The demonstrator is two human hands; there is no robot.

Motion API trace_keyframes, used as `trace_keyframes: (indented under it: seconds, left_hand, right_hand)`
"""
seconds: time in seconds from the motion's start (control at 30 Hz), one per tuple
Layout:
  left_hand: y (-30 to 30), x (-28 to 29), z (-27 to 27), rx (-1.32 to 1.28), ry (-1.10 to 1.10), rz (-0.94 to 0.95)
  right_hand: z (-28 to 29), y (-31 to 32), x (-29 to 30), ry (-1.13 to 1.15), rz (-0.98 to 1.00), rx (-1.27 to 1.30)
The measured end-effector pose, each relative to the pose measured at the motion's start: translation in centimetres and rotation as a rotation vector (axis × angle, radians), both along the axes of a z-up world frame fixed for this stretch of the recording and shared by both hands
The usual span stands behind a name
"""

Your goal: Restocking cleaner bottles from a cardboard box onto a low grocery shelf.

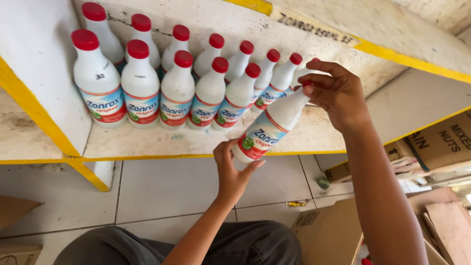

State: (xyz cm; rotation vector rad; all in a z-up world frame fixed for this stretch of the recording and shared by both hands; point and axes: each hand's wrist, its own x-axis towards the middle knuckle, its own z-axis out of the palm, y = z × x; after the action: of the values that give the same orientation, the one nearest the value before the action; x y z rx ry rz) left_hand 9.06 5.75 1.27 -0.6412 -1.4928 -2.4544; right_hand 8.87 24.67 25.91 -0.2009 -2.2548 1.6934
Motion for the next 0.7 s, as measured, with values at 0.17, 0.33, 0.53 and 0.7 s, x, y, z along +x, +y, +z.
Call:
trace_keyframes:
  seconds: [0.17,0.33,0.53,0.7]
  left_hand:
    - [1.1,-2.4,-1.8,-0.428,0.247,0.072]
    - [3.1,-2.8,-2.6,-0.618,0.359,0.019]
    - [6.7,-6.2,-3.5,-0.648,0.345,-0.008]
    - [8.2,-7.3,-3.9,-0.608,0.274,0.06]
  right_hand:
    - [-1.0,-1.4,-4.0,0.072,0.178,0.089]
    - [-3.3,0.0,-6.6,0.03,0.194,0.143]
    - [-6.0,3.1,-7.6,0.127,0.231,-0.003]
    - [-7.5,3.5,-7.5,0.169,0.238,-0.079]
